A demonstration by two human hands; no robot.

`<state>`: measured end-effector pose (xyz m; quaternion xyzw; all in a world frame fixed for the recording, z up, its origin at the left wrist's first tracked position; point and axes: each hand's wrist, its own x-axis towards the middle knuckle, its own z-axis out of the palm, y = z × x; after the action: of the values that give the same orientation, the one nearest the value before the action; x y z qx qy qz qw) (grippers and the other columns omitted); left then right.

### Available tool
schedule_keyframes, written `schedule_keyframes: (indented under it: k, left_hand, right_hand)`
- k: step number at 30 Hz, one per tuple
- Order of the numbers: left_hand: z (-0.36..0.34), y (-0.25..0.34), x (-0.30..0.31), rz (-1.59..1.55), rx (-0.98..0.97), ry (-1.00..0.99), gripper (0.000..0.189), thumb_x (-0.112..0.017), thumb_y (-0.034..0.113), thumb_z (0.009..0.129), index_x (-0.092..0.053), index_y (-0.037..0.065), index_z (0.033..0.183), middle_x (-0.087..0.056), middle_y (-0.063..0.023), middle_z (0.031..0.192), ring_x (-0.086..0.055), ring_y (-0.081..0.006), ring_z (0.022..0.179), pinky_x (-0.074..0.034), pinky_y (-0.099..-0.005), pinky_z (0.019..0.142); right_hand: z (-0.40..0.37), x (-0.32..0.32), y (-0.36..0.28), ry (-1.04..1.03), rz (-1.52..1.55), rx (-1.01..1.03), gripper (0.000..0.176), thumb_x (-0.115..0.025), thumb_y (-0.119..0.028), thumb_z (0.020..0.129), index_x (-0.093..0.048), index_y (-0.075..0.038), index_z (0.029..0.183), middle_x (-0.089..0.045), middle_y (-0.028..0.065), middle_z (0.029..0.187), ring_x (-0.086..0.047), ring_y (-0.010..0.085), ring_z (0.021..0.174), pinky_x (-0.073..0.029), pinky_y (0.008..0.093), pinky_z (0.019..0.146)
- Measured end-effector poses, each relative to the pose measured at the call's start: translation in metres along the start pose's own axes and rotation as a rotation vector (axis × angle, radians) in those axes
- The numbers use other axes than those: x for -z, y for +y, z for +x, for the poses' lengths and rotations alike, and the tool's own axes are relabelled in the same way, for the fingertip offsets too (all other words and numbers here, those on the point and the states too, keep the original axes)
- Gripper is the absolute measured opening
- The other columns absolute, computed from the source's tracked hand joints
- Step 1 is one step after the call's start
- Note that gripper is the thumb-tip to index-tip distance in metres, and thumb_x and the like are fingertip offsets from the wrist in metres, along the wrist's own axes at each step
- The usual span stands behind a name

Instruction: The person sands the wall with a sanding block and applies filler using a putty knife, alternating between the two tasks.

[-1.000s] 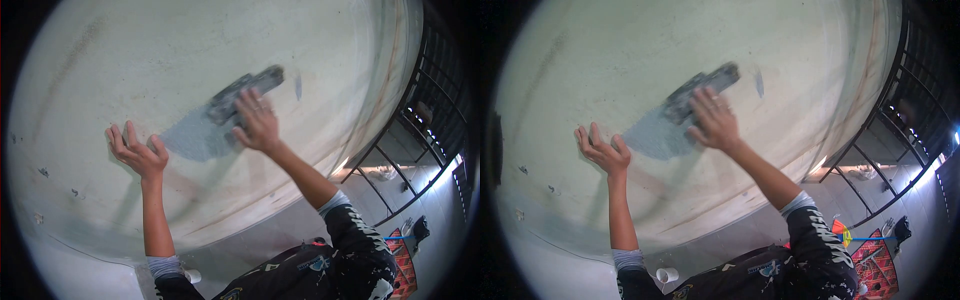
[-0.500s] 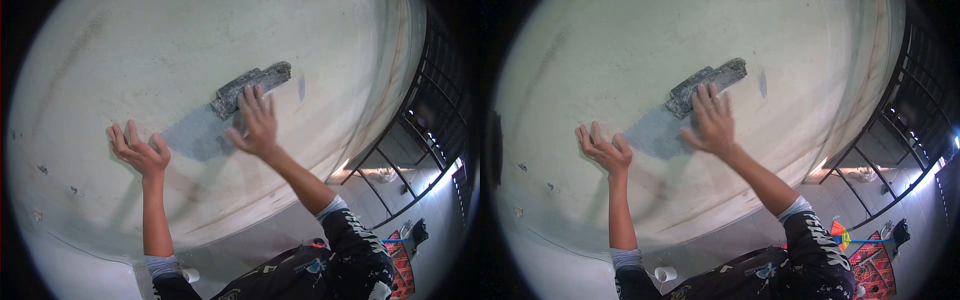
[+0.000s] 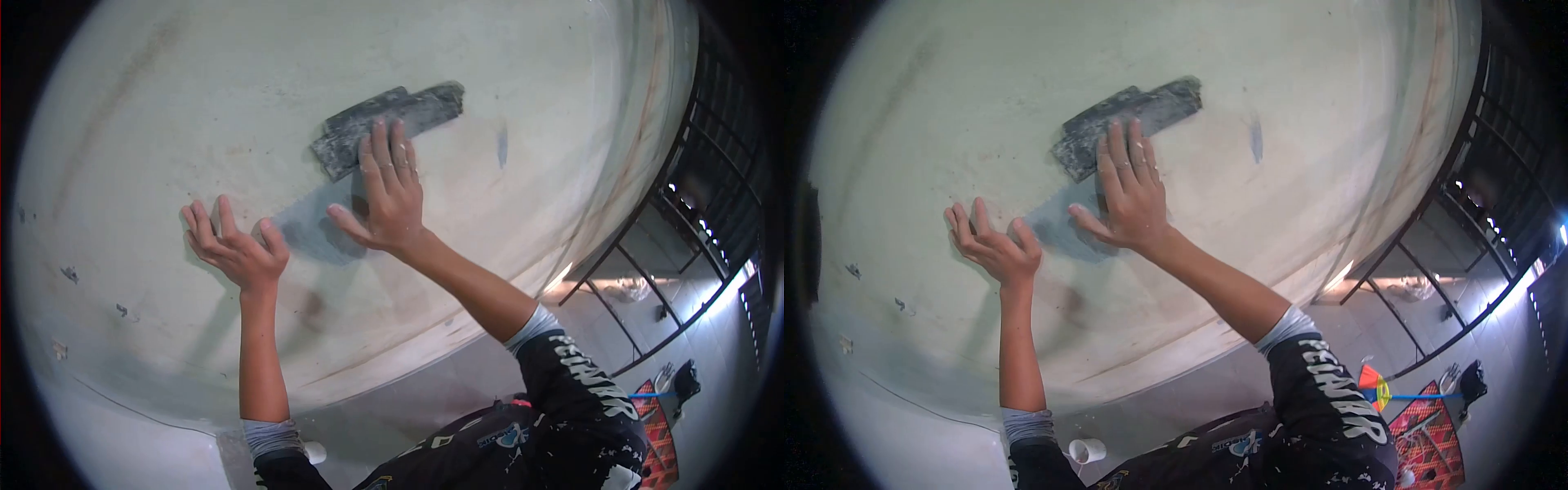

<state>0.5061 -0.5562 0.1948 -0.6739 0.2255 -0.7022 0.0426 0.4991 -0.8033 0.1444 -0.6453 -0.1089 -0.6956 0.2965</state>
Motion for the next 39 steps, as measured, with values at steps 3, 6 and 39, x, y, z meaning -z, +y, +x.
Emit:
schedule_keyframes:
  k: [3, 6, 39]
  left_hand:
    - [-0.002, -0.005, 0.000, -0.031, -0.032, 0.006, 0.062, -0.049, 0.037, 0.098, -0.041, 0.003, 0.149, -0.034, -0.0257, 0.152, -0.029, -0.0486, 0.149, -0.021, -0.0624, 0.117]
    - [-0.002, 0.000, 0.000, -0.009, 0.006, -0.008, 0.062, -0.050, 0.037, 0.098, -0.041, 0.003, 0.150, -0.033, -0.0255, 0.153, -0.028, -0.0490, 0.149, -0.020, -0.0631, 0.117]
    - [-0.001, 0.000, 0.006, 0.007, 0.028, -0.037, 0.060, -0.049, 0.035, 0.100, -0.041, -0.001, 0.147, -0.032, -0.0268, 0.152, -0.030, -0.0519, 0.146, -0.025, -0.0636, 0.116]
  right_hand:
    - [0.008, 0.028, 0.052, -0.187, -0.253, 0.345, 0.071, -0.067, -0.050, 0.087, -0.059, -0.010, 0.145, -0.051, 0.0142, 0.156, -0.042, 0.0310, 0.149, -0.022, 0.0587, 0.124]
    - [0.043, 0.063, 0.132, 0.051, -0.456, 0.158, 0.063, -0.070, -0.033, 0.085, -0.062, -0.006, 0.141, -0.058, 0.0155, 0.149, -0.052, 0.0301, 0.142, -0.027, 0.0571, 0.121]
    - [0.084, 0.016, 0.114, 0.230, -0.181, -0.171, 0.082, -0.060, -0.034, 0.099, -0.021, 0.010, 0.156, -0.018, 0.0353, 0.164, -0.018, 0.0513, 0.153, -0.016, 0.0526, 0.125]
